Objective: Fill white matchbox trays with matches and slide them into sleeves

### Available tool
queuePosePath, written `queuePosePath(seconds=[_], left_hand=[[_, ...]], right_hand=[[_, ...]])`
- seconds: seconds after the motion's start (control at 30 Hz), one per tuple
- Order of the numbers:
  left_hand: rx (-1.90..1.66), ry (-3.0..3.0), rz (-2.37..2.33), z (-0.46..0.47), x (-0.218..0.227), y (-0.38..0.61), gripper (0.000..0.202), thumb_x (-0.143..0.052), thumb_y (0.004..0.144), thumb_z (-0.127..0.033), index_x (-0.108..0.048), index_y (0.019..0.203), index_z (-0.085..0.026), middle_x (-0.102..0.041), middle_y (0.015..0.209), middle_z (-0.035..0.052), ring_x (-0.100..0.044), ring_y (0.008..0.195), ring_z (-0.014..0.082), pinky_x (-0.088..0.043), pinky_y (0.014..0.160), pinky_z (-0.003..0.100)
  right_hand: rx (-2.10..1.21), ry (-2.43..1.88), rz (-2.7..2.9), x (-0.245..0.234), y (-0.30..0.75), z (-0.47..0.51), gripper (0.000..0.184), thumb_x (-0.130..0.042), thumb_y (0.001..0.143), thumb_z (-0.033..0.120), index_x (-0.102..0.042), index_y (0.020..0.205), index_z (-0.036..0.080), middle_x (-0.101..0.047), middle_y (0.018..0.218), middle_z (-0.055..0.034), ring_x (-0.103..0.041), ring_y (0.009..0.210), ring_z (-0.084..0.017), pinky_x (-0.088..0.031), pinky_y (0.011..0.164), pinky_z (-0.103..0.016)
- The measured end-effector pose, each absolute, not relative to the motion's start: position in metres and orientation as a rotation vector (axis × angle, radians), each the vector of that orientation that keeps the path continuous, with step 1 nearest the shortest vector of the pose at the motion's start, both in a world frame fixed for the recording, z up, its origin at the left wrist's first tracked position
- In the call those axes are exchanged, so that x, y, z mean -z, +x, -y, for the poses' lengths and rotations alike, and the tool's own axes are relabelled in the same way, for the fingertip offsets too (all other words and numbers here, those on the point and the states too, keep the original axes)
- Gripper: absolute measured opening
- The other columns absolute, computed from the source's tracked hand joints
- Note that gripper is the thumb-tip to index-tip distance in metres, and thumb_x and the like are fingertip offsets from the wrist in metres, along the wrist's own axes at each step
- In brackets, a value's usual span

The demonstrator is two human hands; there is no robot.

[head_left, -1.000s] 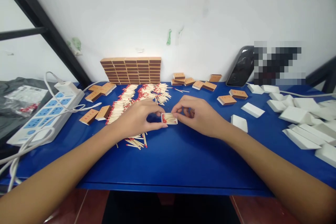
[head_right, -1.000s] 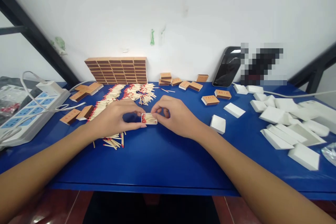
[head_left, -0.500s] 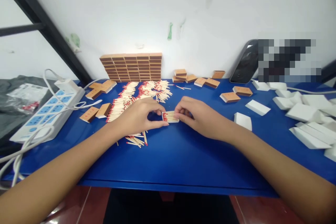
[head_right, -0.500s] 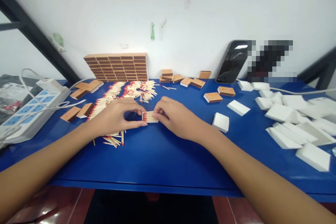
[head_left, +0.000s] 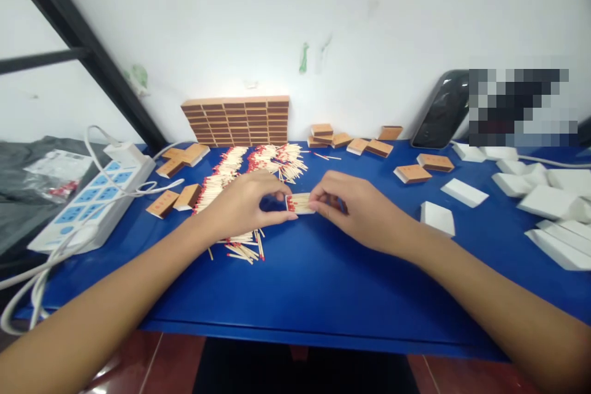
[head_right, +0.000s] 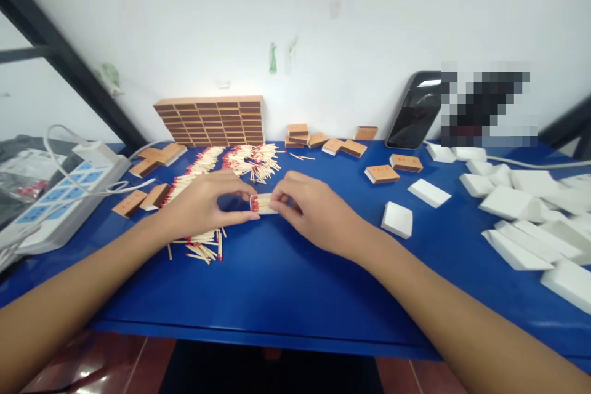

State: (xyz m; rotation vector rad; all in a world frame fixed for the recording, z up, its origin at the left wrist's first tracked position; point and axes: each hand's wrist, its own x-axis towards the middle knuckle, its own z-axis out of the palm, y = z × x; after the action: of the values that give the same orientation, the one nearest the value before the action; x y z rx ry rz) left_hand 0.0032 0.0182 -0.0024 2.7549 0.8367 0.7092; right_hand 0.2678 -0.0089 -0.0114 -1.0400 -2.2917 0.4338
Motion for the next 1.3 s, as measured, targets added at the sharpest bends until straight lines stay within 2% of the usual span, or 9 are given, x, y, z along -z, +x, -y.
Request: queuePosePath(seconds=[0.23, 0.4, 0.7, 0.97, 1.13, 1.3], left_hand=[[-0.678, 2.763, -0.83, -0.018, 0.002, 0.003, 0.02, -0.084, 0.093, -0.036, -0.077, 0.105, -0.022, -0.077, 0.093, 0.0002, -0.069, 0.089, 0.0189, -0.049, 0.083, 0.033], [-0.74, 2.745, -0.878, -0.017, -0.001, -0.001, 0.026, -0.083, 0.094, -0.042, -0.077, 0.107, -0.02, -0.077, 0.097, 0.0031, -0.069, 0.091, 0.0204, -0.05, 0.084, 0.034], [-0.711, 2.725, -0.874, -0.019, 0.004, 0.0, 0.026, -0.083, 0.093, -0.042, -0.076, 0.103, -0.02, -0.076, 0.093, 0.0022, -0.068, 0.089, 0.0208, -0.049, 0.083, 0.036], [-0.675, 2.672, -0.951, -0.018, 0.005, -0.002, 0.028, -0.083, 0.094, -0.046, -0.076, 0.106, -0.021, -0.076, 0.098, 0.0042, -0.068, 0.095, 0.0233, -0.051, 0.086, 0.037], [-0.63, 2.669, -0.971, -0.018, 0.005, -0.003, 0.029, -0.082, 0.093, -0.046, -0.076, 0.105, -0.021, -0.076, 0.097, 0.0042, -0.068, 0.092, 0.0229, -0.051, 0.083, 0.038], [-0.704, 2.692, -0.957, -0.019, 0.002, -0.004, 0.024, -0.083, 0.093, -0.042, -0.075, 0.101, -0.021, -0.076, 0.096, 0.0042, -0.068, 0.092, 0.0223, -0.052, 0.083, 0.037]], right_hand=[[-0.388, -1.019, 2.255, 0.013, 0.27, 0.006, 0.012, -0.063, 0.102, 0.026, -0.071, 0.094, 0.023, -0.066, 0.09, -0.004, -0.058, 0.076, -0.017, -0.045, 0.07, -0.032], [-0.336, -1.085, 2.176, 0.005, 0.273, 0.004, 0.014, -0.064, 0.102, 0.027, -0.07, 0.09, 0.022, -0.063, 0.083, -0.0022, -0.055, 0.071, -0.016, -0.044, 0.067, -0.033], [-0.39, -1.119, 2.24, 0.015, 0.271, 0.002, 0.014, -0.062, 0.103, 0.027, -0.07, 0.093, 0.023, -0.065, 0.09, -0.003, -0.058, 0.074, -0.017, -0.047, 0.069, -0.033], [-0.422, -1.204, 2.197, 0.013, 0.273, -0.002, 0.018, -0.057, 0.106, 0.031, -0.071, 0.096, 0.024, -0.066, 0.095, -0.0033, -0.059, 0.072, -0.017, -0.049, 0.069, -0.035], [-0.454, -1.256, 2.226, 0.011, 0.273, -0.002, 0.018, -0.057, 0.106, 0.028, -0.07, 0.095, 0.023, -0.065, 0.095, -0.0037, -0.059, 0.072, -0.016, -0.05, 0.07, -0.036], [-0.432, -1.22, 2.233, 0.01, 0.273, -0.002, 0.017, -0.057, 0.105, 0.028, -0.07, 0.096, 0.024, -0.065, 0.097, -0.0042, -0.06, 0.074, -0.017, -0.051, 0.071, -0.036]])
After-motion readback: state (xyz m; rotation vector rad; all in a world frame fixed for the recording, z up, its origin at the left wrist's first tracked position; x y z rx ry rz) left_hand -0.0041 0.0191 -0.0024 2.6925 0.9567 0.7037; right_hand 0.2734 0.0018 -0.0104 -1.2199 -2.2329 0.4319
